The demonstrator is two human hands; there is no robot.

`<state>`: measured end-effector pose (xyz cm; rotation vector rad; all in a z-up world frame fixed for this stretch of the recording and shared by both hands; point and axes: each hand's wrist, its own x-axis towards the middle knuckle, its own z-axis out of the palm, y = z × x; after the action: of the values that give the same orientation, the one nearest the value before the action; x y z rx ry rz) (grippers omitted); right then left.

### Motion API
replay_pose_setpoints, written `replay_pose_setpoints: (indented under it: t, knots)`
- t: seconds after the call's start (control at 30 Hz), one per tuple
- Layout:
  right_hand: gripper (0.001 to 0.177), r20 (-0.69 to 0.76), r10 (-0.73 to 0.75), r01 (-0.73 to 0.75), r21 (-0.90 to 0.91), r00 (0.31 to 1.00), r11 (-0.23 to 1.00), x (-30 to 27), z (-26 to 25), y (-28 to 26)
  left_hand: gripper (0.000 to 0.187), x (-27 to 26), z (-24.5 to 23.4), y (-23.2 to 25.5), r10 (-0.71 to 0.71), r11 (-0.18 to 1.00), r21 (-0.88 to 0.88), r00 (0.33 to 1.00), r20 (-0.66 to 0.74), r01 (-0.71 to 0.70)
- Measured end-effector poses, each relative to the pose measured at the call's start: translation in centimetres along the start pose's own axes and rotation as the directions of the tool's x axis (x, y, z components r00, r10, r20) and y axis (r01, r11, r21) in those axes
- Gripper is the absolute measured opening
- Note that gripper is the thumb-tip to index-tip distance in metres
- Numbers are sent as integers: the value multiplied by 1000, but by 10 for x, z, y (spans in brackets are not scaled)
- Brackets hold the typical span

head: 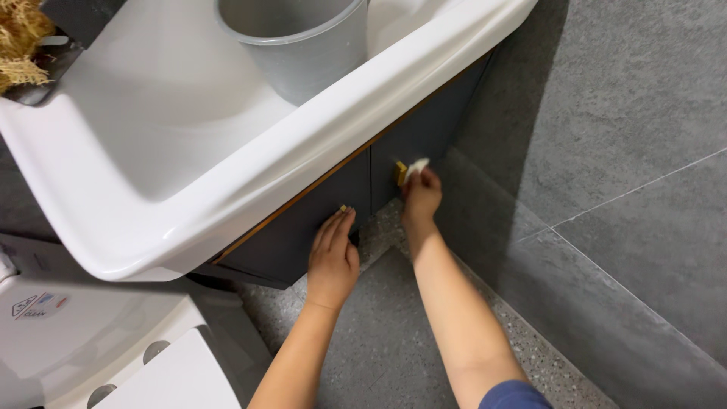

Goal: The person wipes the exterior of a bathroom cabinet under the sink using a white paper towel. They repeatedly wipe the cabinet doors and handles, occasionally tearing off used sections of the towel.

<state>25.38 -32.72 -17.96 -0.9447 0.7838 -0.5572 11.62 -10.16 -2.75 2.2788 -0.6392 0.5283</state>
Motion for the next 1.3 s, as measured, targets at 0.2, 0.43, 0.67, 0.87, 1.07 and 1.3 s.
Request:
replay_pose_setpoints:
  t: [0.2, 0.43, 0.67, 0.87, 1.07, 1.3]
  knots:
    - [26, 246, -706, 728, 2, 664, 685, -75, 32, -98, 50, -3, 7, 0, -24, 999, -30, 999, -48, 22]
    - [23, 28, -352, 346, -262, 936, 901, -21, 11, -39, 49, -2, 9, 0, -30, 999, -21, 998, -60, 29]
    - [23, 310, -768, 816, -51, 561, 576, -73, 28, -84, 45, 2, 8, 7, -28, 999, 22, 998, -57, 29]
    - [26, 177, -441, 474, -251, 880, 844, -13, -8, -5, 39, 21, -1, 21, -35, 992, 118, 999, 7, 34]
    - [34, 126, 135, -138, 10, 983, 990, -67, -8, 64, 43, 20, -9, 22, 49, 982, 182, 998, 49, -57]
    - [36, 238, -345, 359, -16, 908, 933, -162, 34, -53, 48, 12, -7, 16, 56, 989, 132, 997, 58, -63]
